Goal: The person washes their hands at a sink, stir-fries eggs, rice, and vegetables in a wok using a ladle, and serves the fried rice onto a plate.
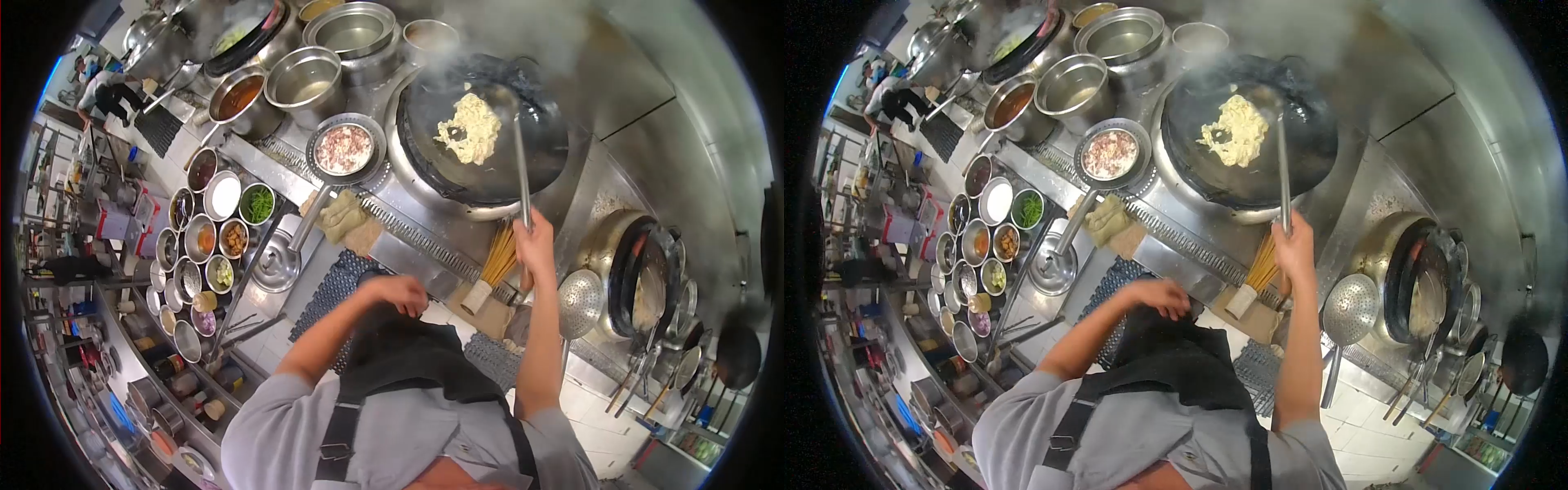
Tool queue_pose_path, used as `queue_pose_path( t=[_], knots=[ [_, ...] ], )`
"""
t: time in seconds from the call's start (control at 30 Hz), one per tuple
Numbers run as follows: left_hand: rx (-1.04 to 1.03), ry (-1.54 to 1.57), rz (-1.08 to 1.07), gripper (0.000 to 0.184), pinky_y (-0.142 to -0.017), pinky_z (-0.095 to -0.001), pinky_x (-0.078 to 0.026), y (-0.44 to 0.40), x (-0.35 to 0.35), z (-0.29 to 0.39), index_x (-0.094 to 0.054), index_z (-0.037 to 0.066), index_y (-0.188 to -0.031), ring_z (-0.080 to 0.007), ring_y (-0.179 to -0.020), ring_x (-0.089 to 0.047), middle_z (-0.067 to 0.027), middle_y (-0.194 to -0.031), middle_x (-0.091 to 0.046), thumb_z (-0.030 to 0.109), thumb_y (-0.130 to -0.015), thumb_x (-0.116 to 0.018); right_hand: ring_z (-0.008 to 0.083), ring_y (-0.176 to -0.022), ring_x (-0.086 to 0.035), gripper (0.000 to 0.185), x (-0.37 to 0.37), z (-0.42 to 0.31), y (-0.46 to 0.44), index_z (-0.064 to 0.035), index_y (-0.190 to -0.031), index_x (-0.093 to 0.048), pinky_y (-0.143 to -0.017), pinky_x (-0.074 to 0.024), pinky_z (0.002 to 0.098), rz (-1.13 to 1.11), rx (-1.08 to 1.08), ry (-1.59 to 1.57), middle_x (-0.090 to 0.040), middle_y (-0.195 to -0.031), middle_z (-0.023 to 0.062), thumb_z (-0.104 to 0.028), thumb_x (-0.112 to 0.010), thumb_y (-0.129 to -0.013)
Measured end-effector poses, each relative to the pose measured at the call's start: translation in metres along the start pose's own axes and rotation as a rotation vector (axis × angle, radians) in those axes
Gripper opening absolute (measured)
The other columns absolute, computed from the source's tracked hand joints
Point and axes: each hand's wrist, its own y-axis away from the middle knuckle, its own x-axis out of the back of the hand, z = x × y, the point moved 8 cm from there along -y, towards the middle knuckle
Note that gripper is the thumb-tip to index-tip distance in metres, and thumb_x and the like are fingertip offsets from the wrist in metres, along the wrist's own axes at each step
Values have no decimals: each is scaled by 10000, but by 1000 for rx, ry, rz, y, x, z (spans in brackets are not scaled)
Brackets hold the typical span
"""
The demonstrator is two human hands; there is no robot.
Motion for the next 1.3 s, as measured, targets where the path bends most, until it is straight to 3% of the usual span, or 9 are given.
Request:
queue_pose_path(
  t=[0.2, 0.37, 0.57, 0.73, 0.87, 1.0, 1.07, 1.13, 1.3],
  knots=[
    [-389, 726, 1127, 232, -662, -374, -615, 159, 236, 18, -572, -113, -1082, -320, -767, -724, -236, -951, -693, 46, -914, -563, 298, -848, -659, 469, -1, -8, -61, 34, -1330, -527, -810, -511, 403, 32, -140, 108, -674, -967, 216, -128, -629, -902],
    [-290, 757, 1235, 276, -589, -389, -641, 155, 355, -23, -480, -217, -1086, -384, -746, -714, -262, -896, -658, -44, -876, -528, 391, -1112, -636, 583, -20, -31, 0, -12, -1414, -479, -924, -480, 428, -32, 206, 329, -602, -1213, 317, -136, -643, -868],
    [-372, 860, 1374, 264, -543, -455, -653, 142, 374, -16, -480, -213, -1048, -408, -688, -692, -274, -917, -614, -96, -819, -541, 442, -1045, -619, 613, -18, -37, 92, -30, -1428, -469, -886, -497, 410, -25, -24, 418, -608, -1143, 319, -86, -629, -839],
    [-385, 672, 1320, 229, -508, -435, -638, 175, 366, 34, -546, -179, -1019, -299, -642, -680, -227, -890, -637, -50, -831, -567, 345, -1231, -591, 601, 6, -44, 131, 12, -1433, -453, -1012, -448, 359, 163, -41, 315, -594, -1313, 266, -56, -608, -856],
    [-584, 328, 1012, 169, -529, -344, -628, 188, 330, 175, -643, -93, -980, -189, -632, -667, -97, -817, -667, 7, -846, -614, 329, -1269, -562, 588, 12, -24, 170, 57, -1424, -443, -1037, -427, 358, 302, -125, 233, -560, -1356, 275, -40, -595, -864],
    [-445, -416, 1133, 161, -575, -407, -585, 141, 283, 329, -655, -69, -916, -300, -745, -720, -275, -978, -685, 24, -788, -629, 341, -1252, -576, 579, 7, -34, 179, 67, -1416, -445, -1009, -444, 348, 416, -89, 309, -577, -1318, 299, -45, -596, -868],
    [-967, -1110, 1457, 138, -676, -460, -581, 93, 254, 361, -643, -57, -875, -351, -739, -716, -301, -1083, -665, 44, -790, -604, 344, -1252, -576, 576, 2, -36, 180, 71, -1409, -451, -1009, -445, 351, 444, -81, 324, -581, -1310, 301, -47, -602, -866],
    [-585, -1196, 1285, 113, -727, -495, -563, -6, 283, 340, -646, -35, -838, -397, -826, -698, -319, -1144, -631, 60, -787, -611, 345, -1240, -586, 573, -6, -36, 183, 74, -1402, -459, -1006, -448, 352, 461, -56, 310, -584, -1302, 304, -50, -610, -863],
    [-577, -1287, 1282, 86, -729, -506, -549, -54, 323, 394, -661, -7, -807, -419, -816, -684, -299, -1009, -660, 49, -769, -608, 405, -1114, -636, 597, -11, -54, 176, 12, -1443, -437, -924, -492, 401, 426, -208, 268, -578, -1267, 330, -76, -602, -875]
  ],
)
